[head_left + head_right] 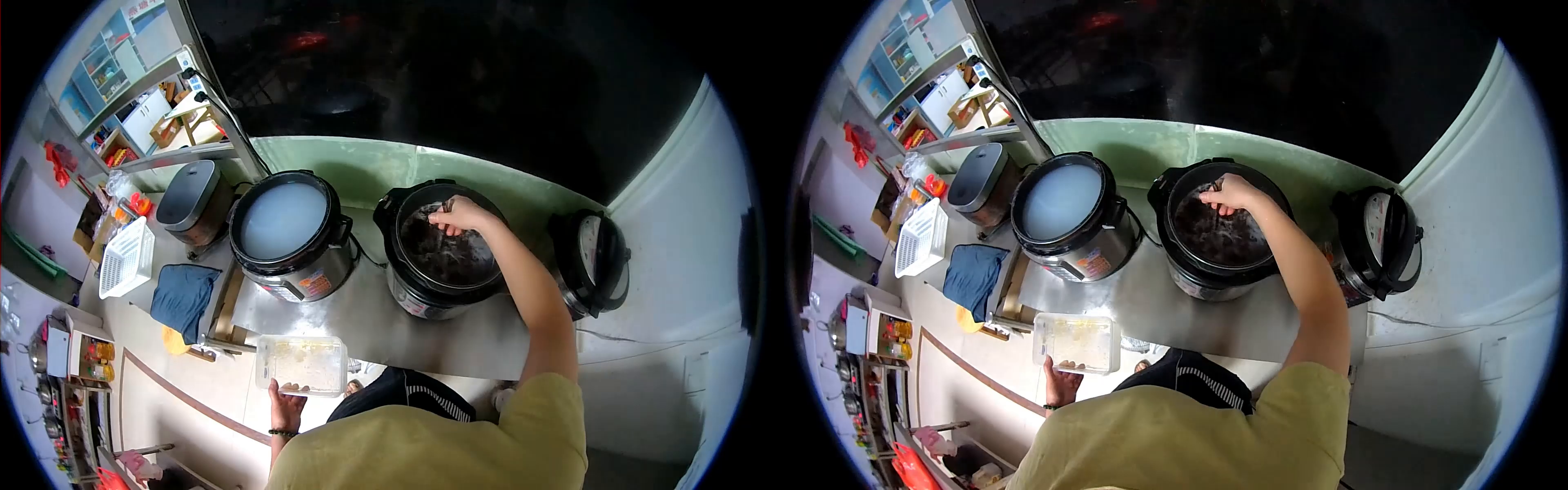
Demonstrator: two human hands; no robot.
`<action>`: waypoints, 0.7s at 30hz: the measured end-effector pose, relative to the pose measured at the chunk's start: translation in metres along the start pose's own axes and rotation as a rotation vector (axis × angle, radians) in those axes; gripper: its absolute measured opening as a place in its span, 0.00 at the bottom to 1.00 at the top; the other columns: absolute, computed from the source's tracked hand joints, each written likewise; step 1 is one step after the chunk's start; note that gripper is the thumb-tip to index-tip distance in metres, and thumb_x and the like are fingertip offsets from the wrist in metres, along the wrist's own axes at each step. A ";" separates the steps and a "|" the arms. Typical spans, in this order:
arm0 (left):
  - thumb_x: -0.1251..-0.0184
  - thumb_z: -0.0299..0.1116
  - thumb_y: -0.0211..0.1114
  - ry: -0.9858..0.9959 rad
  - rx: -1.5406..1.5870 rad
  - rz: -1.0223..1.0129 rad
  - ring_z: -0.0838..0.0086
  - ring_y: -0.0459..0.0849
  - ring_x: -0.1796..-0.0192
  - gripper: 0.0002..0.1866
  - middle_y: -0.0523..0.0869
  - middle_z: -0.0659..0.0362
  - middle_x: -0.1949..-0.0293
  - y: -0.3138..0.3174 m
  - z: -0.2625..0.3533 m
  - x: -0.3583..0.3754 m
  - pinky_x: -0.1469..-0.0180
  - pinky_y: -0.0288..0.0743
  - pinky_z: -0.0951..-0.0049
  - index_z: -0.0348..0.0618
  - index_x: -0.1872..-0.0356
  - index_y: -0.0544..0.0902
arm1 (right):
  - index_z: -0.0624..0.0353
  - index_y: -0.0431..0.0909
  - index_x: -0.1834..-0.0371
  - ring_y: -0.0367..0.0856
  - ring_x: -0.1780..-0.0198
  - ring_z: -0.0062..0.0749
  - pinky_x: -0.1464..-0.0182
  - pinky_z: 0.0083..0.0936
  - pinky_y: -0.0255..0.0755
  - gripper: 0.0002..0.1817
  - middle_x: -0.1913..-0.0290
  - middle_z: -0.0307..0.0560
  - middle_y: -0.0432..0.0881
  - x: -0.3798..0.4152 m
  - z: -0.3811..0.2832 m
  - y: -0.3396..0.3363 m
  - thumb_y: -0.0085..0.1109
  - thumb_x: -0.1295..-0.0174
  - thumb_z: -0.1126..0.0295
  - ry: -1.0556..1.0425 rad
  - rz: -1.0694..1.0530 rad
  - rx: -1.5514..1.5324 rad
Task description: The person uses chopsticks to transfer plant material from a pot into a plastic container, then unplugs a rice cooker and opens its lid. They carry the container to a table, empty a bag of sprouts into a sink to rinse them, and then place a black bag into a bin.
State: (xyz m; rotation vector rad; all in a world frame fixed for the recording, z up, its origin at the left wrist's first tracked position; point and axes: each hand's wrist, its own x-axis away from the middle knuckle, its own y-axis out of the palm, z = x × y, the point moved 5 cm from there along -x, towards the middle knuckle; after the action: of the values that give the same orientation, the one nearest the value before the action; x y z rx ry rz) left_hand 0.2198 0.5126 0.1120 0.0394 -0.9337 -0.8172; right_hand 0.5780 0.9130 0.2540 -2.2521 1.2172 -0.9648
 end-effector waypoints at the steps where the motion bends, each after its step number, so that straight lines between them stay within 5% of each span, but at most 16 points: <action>1: 0.45 0.62 0.51 -0.001 -0.005 -0.005 0.63 0.76 0.56 0.28 0.76 0.60 0.67 -0.002 0.002 0.000 0.51 0.66 0.65 0.43 0.64 0.72 | 0.58 0.80 0.70 0.79 0.74 0.25 0.71 0.22 0.73 0.16 0.76 0.40 0.79 -0.002 -0.003 0.001 0.56 0.45 0.55 0.003 0.006 -0.003; 3: 0.44 0.62 0.50 0.020 0.046 -0.135 0.63 0.75 0.54 0.29 0.76 0.58 0.65 0.000 0.004 -0.005 0.50 0.66 0.65 0.42 0.62 0.72 | 0.57 0.81 0.75 0.79 0.74 0.29 0.67 0.27 0.72 0.18 0.78 0.41 0.80 0.003 -0.002 -0.010 0.54 0.45 0.53 -0.128 0.209 0.334; 5: 0.43 0.62 0.49 0.011 0.056 -0.159 0.63 0.73 0.53 0.31 0.76 0.57 0.62 0.002 0.005 -0.007 0.47 0.65 0.65 0.41 0.59 0.72 | 0.56 0.80 0.79 0.79 0.73 0.33 0.64 0.31 0.71 0.19 0.79 0.42 0.81 0.004 0.015 -0.016 0.50 0.44 0.52 -0.048 0.394 0.247; 7: 0.47 0.64 0.52 -0.028 0.042 -0.083 0.63 0.73 0.53 0.35 0.74 0.57 0.57 -0.012 -0.001 -0.020 0.47 0.65 0.66 0.41 0.52 0.70 | 0.57 0.80 0.77 0.77 0.77 0.30 0.67 0.28 0.71 0.20 0.78 0.43 0.81 0.026 0.022 -0.025 0.48 0.42 0.53 -0.059 0.579 0.036; 11: 0.59 0.70 0.57 -0.134 -0.101 -0.168 0.65 0.75 0.58 0.42 0.76 0.55 0.58 -0.022 -0.001 -0.039 0.58 0.69 0.68 0.38 0.55 0.70 | 0.61 0.78 0.69 0.73 0.84 0.22 0.77 0.19 0.68 0.21 0.79 0.42 0.81 0.036 0.056 -0.023 0.45 0.39 0.53 -0.002 0.814 -0.451; 13: 0.54 0.67 0.55 -0.135 -0.100 -0.123 0.65 0.75 0.57 0.39 0.75 0.56 0.60 -0.015 0.001 -0.041 0.56 0.69 0.68 0.39 0.54 0.69 | 0.63 0.78 0.70 0.73 0.83 0.21 0.80 0.19 0.68 0.21 0.79 0.41 0.81 0.039 0.071 -0.017 0.45 0.38 0.54 0.020 0.853 -0.686; 16: 0.43 0.62 0.48 -0.027 -0.018 -0.209 0.63 0.74 0.54 0.33 0.75 0.57 0.61 0.001 -0.005 -0.039 0.52 0.68 0.66 0.38 0.54 0.68 | 0.58 0.76 0.62 0.80 0.66 0.27 0.69 0.21 0.71 0.10 0.63 0.45 0.81 0.054 0.088 -0.011 0.49 0.42 0.66 -0.265 0.794 -1.082; 18: 0.42 0.60 0.50 -0.024 -0.045 -0.272 0.63 0.74 0.52 0.32 0.75 0.56 0.57 0.016 -0.007 -0.040 0.49 0.66 0.66 0.40 0.50 0.66 | 0.57 0.71 0.51 0.79 0.60 0.31 0.63 0.24 0.70 0.16 0.64 0.44 0.81 0.049 0.108 -0.018 0.47 0.40 0.63 -0.213 0.746 -1.096; 21: 0.42 0.58 0.52 0.026 -0.093 -0.317 0.65 0.75 0.53 0.33 0.75 0.54 0.53 0.039 -0.004 -0.040 0.49 0.66 0.68 0.41 0.46 0.64 | 0.62 0.74 0.62 0.68 0.85 0.19 0.83 0.12 0.63 0.22 0.72 0.47 0.81 0.069 0.112 -0.034 0.45 0.38 0.51 -0.023 0.944 -1.026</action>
State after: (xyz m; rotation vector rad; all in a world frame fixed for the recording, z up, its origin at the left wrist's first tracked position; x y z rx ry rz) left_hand 0.2332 0.5643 0.0957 0.1194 -0.8757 -1.1503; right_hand 0.7053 0.8758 0.2253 -1.7370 2.7858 0.1229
